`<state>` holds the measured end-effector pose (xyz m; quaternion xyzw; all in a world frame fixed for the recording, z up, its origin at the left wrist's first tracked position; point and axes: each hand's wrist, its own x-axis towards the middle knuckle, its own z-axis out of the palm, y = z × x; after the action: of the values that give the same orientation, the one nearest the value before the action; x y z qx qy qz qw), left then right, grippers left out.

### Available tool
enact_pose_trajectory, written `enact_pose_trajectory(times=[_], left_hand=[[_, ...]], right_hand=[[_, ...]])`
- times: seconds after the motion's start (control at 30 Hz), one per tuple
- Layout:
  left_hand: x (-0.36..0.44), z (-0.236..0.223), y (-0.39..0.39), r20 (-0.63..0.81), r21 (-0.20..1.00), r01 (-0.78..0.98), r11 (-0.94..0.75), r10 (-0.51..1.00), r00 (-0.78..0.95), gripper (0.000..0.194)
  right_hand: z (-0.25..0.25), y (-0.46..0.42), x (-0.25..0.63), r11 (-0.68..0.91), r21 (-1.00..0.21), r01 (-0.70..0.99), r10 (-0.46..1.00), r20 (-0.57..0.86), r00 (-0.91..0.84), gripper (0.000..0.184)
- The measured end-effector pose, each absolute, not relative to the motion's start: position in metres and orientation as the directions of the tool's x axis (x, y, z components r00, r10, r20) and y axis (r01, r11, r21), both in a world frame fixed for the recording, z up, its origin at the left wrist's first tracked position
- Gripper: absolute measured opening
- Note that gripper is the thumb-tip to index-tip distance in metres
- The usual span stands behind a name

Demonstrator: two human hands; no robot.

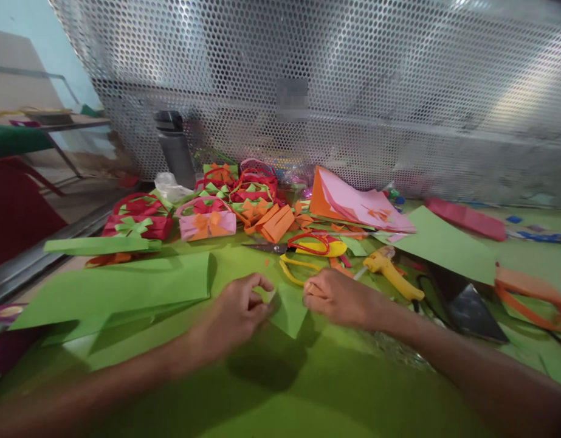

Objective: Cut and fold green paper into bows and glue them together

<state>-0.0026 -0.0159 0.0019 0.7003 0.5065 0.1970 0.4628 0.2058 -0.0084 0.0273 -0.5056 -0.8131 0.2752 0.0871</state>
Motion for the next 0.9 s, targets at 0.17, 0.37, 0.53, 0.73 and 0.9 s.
enact_pose_trajectory(times=[0.17, 0.37, 0.53, 0.73, 0.9], left_hand=[[-0.007, -0.005, -0.018, 0.267, 0.333, 0.661, -0.672, 0.740, 0.618, 0.020], [-0.009, -0.021, -0.010, 0.238, 0.067, 0.576, -0.814, 0.574, 0.783, 0.023], [-0.011, -0.016, -0.016, 0.259, 0.009, 0.647, -0.762, 0.627, 0.735, 0.020], [-0.006, -0.011, -0.031, 0.155, 0.029, 0.360, -0.933, 0.359, 0.920, 0.028], [-0.008, -0.013, -0.032, 0.214, 0.116, 0.381, -0.917, 0.398, 0.892, 0.024]], right_hand=[[0.023, -0.012, 0.202, 0.422, -0.333, 0.843, 0.853, -0.168, -0.493, 0.033], [0.021, -0.012, 0.200, 0.514, -0.122, 0.849, 0.826, -0.198, -0.528, 0.020], [0.025, -0.012, 0.196, 0.517, -0.052, 0.854, 0.825, -0.234, -0.514, 0.020], [0.026, -0.012, 0.192, 0.503, -0.047, 0.863, 0.835, -0.232, -0.499, 0.021], [0.030, -0.009, 0.198, 0.460, -0.106, 0.882, 0.868, -0.156, -0.472, 0.026]])
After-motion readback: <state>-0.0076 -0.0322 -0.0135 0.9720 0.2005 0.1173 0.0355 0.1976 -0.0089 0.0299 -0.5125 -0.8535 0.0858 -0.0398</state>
